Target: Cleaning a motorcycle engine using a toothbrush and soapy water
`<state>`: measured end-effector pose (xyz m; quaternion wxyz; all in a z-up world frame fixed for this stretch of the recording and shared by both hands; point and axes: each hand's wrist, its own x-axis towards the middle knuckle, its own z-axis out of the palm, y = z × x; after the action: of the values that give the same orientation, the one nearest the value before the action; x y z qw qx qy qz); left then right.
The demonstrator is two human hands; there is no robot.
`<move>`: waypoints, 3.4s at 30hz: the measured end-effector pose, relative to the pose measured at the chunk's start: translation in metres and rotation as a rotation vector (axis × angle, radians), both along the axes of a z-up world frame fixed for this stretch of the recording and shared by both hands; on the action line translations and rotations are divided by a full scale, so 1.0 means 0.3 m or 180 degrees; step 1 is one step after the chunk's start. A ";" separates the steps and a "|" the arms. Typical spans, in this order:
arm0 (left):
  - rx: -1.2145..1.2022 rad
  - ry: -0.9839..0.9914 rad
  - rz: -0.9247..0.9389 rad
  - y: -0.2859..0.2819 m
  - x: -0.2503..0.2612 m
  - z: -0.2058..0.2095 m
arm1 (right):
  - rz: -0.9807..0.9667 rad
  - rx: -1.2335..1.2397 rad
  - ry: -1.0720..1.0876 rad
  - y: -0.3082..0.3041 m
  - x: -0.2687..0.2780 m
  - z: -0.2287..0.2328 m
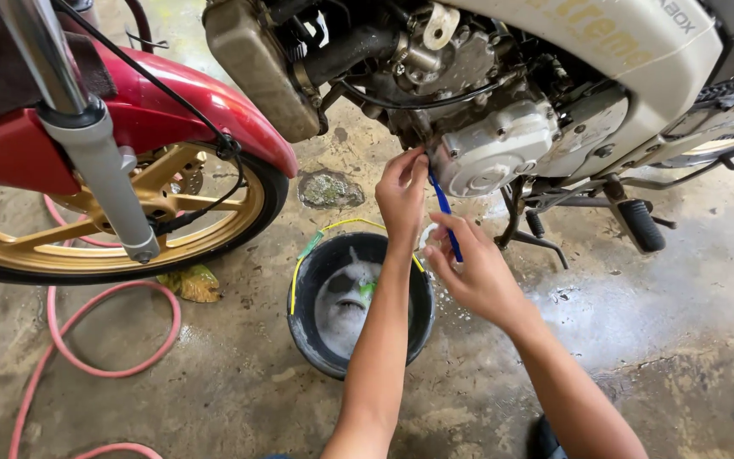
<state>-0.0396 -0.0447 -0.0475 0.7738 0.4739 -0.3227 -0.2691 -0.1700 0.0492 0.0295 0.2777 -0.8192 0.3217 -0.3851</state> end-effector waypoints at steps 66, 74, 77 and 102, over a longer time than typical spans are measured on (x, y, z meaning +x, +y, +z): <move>-0.0248 0.1051 -0.0595 0.053 -0.009 -0.164 | -0.0320 -0.0489 -0.0013 -0.312 0.026 0.154; -0.0169 0.0887 -0.0775 0.047 -0.010 -0.109 | -0.0314 -0.0519 0.0063 -0.362 0.009 0.167; -0.0078 0.0881 -0.0798 0.057 -0.023 -0.151 | -0.0222 -0.0556 0.0179 -0.352 0.030 0.161; 0.0099 0.0211 -0.0925 0.057 0.046 -0.101 | -0.0063 -0.1014 0.0149 -0.438 -0.049 0.144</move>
<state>-0.0258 -0.0274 -0.0778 0.7296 0.4250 -0.3580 -0.3987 -0.1846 -0.0822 0.0727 0.1329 -0.8584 0.2710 -0.4148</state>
